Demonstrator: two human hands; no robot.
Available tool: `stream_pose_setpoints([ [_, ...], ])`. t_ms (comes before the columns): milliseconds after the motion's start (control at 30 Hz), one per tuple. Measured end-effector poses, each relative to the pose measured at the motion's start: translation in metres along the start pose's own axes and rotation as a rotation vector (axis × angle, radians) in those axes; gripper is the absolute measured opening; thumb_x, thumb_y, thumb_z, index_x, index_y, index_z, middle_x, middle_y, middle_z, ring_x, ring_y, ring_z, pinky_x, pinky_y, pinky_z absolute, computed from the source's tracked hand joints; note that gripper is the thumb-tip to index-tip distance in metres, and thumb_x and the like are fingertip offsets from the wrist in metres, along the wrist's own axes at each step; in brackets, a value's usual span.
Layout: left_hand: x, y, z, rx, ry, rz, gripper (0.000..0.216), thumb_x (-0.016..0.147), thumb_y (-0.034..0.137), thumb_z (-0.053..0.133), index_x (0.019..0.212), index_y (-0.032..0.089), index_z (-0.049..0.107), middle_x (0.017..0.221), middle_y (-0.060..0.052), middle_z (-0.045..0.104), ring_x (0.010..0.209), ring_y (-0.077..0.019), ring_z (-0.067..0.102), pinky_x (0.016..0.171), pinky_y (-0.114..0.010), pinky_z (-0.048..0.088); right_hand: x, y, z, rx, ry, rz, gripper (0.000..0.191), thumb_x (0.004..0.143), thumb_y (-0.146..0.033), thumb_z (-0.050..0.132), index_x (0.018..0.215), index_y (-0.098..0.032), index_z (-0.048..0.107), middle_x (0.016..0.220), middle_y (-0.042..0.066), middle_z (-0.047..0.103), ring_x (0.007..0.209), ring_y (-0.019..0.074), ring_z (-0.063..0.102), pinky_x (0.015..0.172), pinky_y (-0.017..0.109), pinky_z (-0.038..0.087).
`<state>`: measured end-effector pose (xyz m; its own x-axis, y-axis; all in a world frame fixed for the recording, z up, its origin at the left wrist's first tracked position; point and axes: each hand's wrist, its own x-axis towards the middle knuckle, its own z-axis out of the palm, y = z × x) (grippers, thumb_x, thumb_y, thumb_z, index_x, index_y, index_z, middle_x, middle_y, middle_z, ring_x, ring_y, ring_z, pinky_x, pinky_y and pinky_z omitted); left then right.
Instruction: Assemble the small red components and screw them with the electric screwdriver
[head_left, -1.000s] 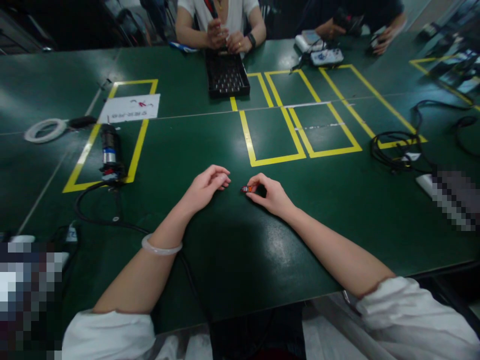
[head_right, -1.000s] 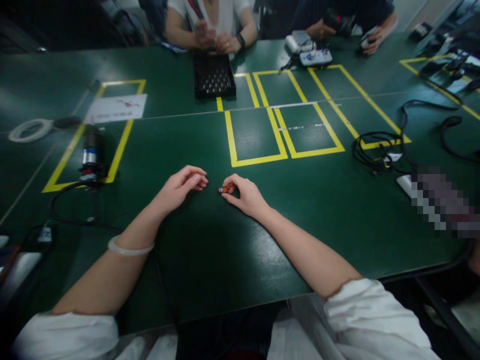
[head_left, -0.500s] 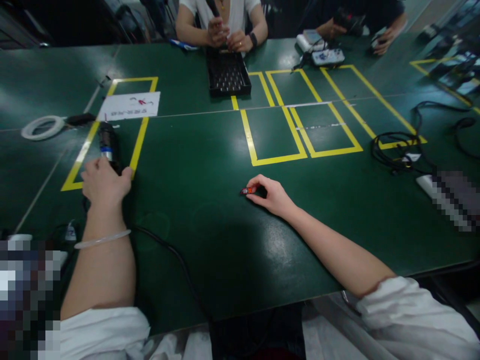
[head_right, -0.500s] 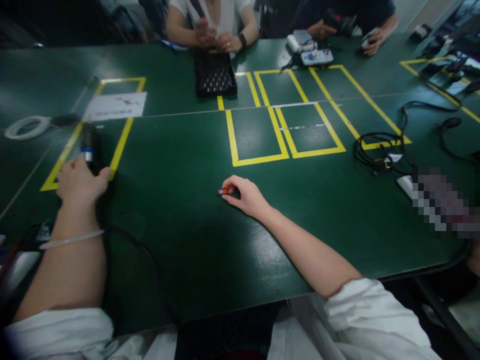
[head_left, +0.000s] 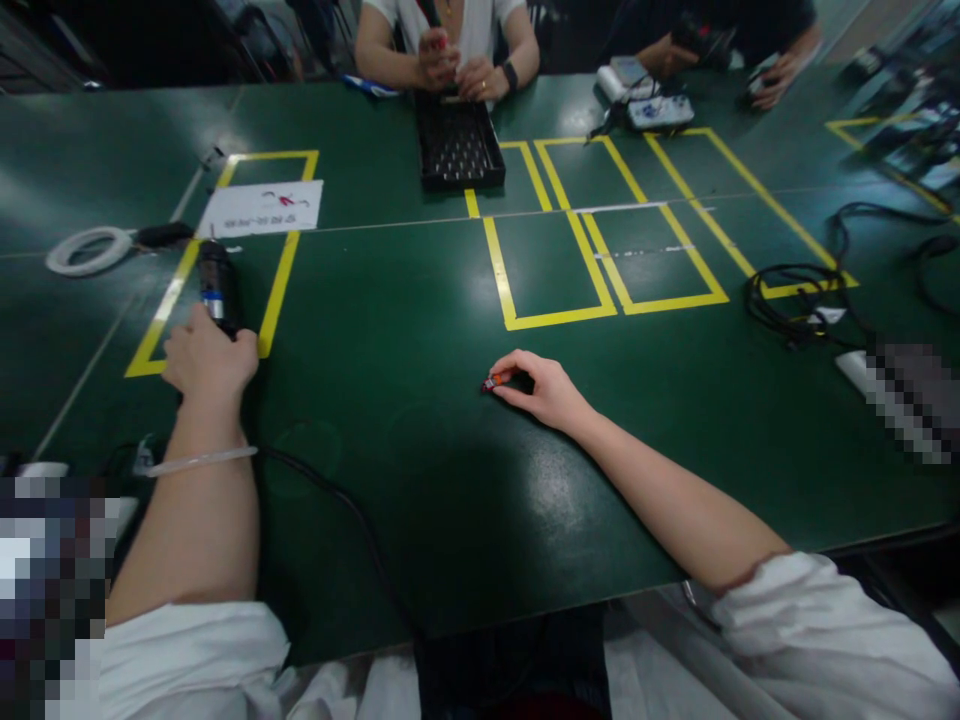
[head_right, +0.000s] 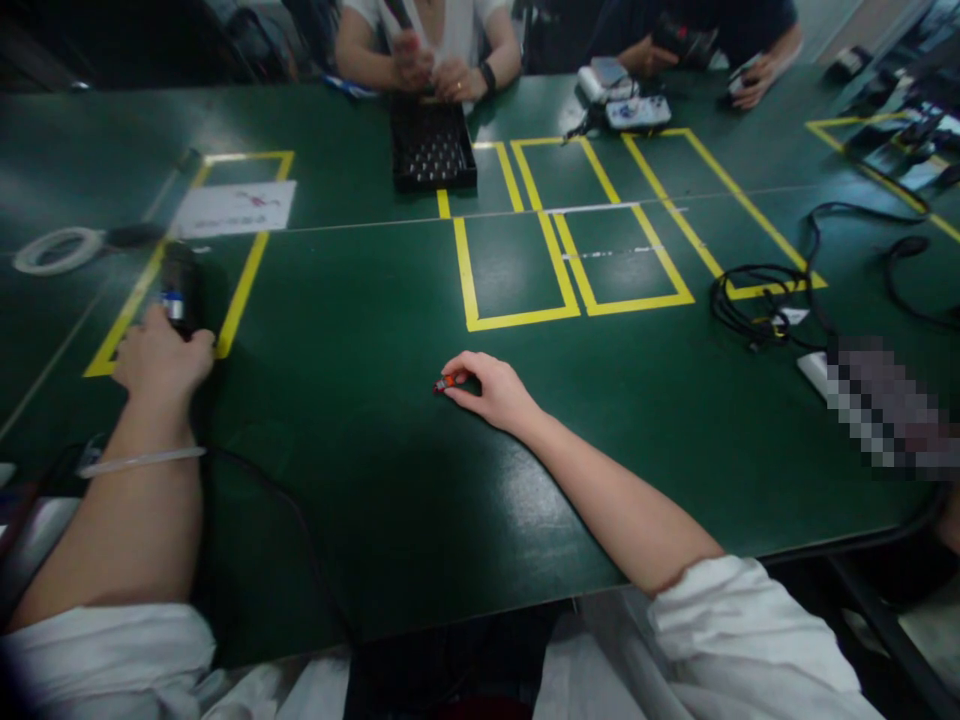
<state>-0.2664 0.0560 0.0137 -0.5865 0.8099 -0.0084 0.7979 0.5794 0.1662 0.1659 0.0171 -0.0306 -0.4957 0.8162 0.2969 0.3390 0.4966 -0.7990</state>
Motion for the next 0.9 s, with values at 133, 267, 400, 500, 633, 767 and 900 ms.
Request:
stream_pose_setpoints([
  [133, -0.011, 0.012, 0.001, 0.002, -0.006, 0.016, 0.074, 0.09, 0.053, 0.045, 0.147, 0.007, 0.036, 0.134, -0.025, 0.048, 0.117, -0.0419, 0.049, 0.092, -0.056, 0.041, 0.0, 0.0, 0.0, 0.023, 0.001, 0.01, 0.014, 0.087, -0.02, 0.068, 0.101, -0.02, 0.065, 0.095, 0.003, 0.071, 0.088, 0.0174, 0.067, 0.083, 0.031, 0.051],
  [267, -0.034, 0.031, 0.005, -0.001, 0.021, 0.143, 0.072, 0.091, 0.048, 0.048, 0.148, 0.006, 0.036, 0.132, -0.027, 0.05, 0.117, -0.0434, 0.05, 0.091, -0.055, 0.043, 0.0, 0.001, 0.001, 0.033, 0.008, 0.012, 0.014, 0.086, -0.021, 0.069, 0.1, -0.02, 0.064, 0.094, 0.003, 0.07, 0.087, 0.0173, 0.067, 0.082, 0.031, 0.051],
  [400, -0.067, 0.059, 0.01, 0.018, 0.02, 0.317, 0.071, 0.091, 0.046, 0.049, 0.15, 0.008, 0.037, 0.127, -0.027, 0.053, 0.114, -0.0429, 0.052, 0.088, -0.054, 0.046, 0.001, 0.001, 0.001, 0.053, 0.017, 0.017, 0.014, 0.086, -0.02, 0.07, 0.098, -0.019, 0.064, 0.093, 0.003, 0.07, 0.085, 0.017, 0.067, 0.081, 0.031, 0.051],
  [500, -0.095, 0.082, 0.017, 0.031, 0.004, 0.47, 0.071, 0.09, 0.044, 0.052, 0.151, 0.011, 0.037, 0.126, -0.026, 0.054, 0.115, -0.0438, 0.053, 0.087, -0.054, 0.048, 0.001, 0.002, 0.001, 0.056, 0.023, 0.034, 0.014, 0.086, -0.021, 0.07, 0.098, -0.019, 0.063, 0.093, 0.003, 0.07, 0.085, 0.0165, 0.067, 0.081, 0.03, 0.051],
  [633, -0.132, 0.109, 0.025, 0.025, -0.01, 0.648, 0.07, 0.09, 0.04, 0.054, 0.153, 0.015, 0.035, 0.13, -0.022, 0.055, 0.117, -0.0396, 0.053, 0.088, -0.05, 0.051, 0.001, 0.004, 0.001, 0.012, 0.058, 0.021, 0.014, 0.084, -0.019, 0.07, 0.096, -0.019, 0.062, 0.094, 0.003, 0.067, 0.086, 0.0168, 0.064, 0.081, 0.031, 0.051],
  [767, -0.162, 0.124, 0.028, -0.007, -0.066, 0.799, 0.075, 0.089, 0.039, 0.059, 0.156, 0.017, 0.032, 0.138, -0.017, 0.054, 0.121, -0.035, 0.052, 0.094, -0.046, 0.052, 0.001, 0.004, 0.003, -0.019, 0.065, 0.016, 0.014, 0.084, -0.018, 0.07, 0.094, -0.02, 0.061, 0.092, 0.003, 0.063, 0.083, 0.0168, 0.062, 0.078, 0.03, 0.05],
  [900, -0.178, 0.13, 0.026, -0.104, -0.2, 0.918, 0.082, 0.085, 0.042, 0.066, 0.156, 0.018, 0.032, 0.148, -0.014, 0.049, 0.128, -0.0333, 0.049, 0.102, -0.046, 0.049, 0.001, 0.003, 0.003, -0.008, 0.061, -0.008, 0.013, 0.085, -0.018, 0.068, 0.094, -0.02, 0.06, 0.09, 0.003, 0.062, 0.082, 0.0168, 0.06, 0.077, 0.03, 0.049],
])
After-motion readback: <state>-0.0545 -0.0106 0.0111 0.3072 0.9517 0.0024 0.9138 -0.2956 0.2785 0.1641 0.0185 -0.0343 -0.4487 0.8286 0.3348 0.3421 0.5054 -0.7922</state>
